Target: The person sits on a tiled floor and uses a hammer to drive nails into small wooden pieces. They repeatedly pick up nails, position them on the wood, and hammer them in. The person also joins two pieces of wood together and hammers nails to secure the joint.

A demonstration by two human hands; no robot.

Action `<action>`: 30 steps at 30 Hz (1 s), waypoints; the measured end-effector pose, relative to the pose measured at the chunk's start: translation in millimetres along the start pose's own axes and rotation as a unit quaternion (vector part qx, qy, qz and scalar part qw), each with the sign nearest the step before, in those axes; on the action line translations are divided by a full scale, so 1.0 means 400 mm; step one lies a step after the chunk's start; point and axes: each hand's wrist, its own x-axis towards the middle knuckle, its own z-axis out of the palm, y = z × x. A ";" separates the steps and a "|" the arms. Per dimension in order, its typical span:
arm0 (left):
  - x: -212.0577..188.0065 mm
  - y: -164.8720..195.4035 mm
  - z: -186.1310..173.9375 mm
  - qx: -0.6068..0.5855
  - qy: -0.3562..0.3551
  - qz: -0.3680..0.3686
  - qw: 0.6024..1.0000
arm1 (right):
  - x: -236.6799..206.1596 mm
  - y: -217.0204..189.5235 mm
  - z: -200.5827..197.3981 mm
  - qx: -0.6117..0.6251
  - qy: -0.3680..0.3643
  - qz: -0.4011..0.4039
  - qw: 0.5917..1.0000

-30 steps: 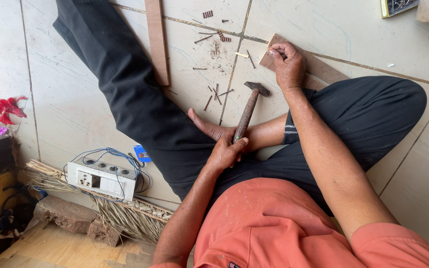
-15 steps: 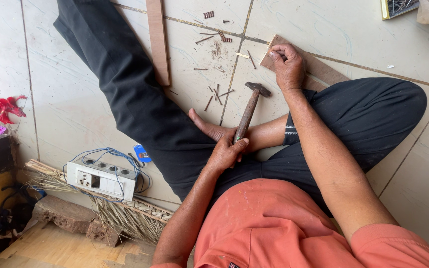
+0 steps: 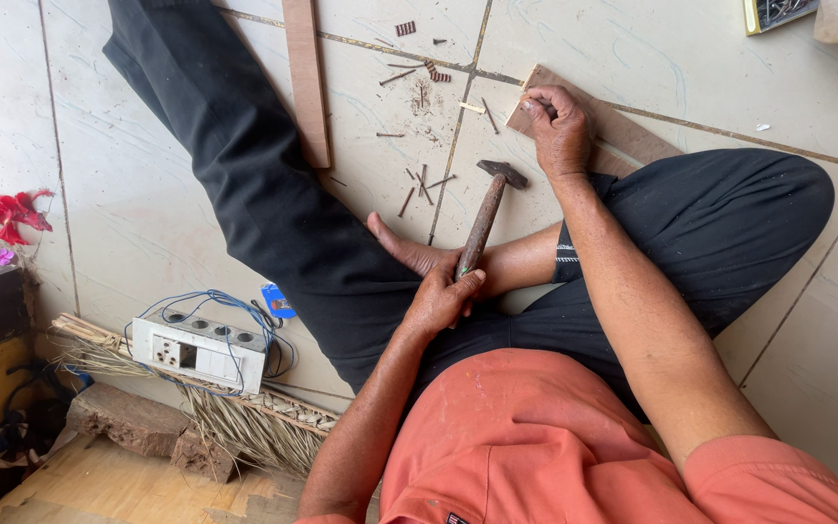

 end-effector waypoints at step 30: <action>0.077 0.179 0.104 0.338 0.167 0.259 0.889 | -0.011 0.019 -0.083 -0.132 0.061 -0.120 0.982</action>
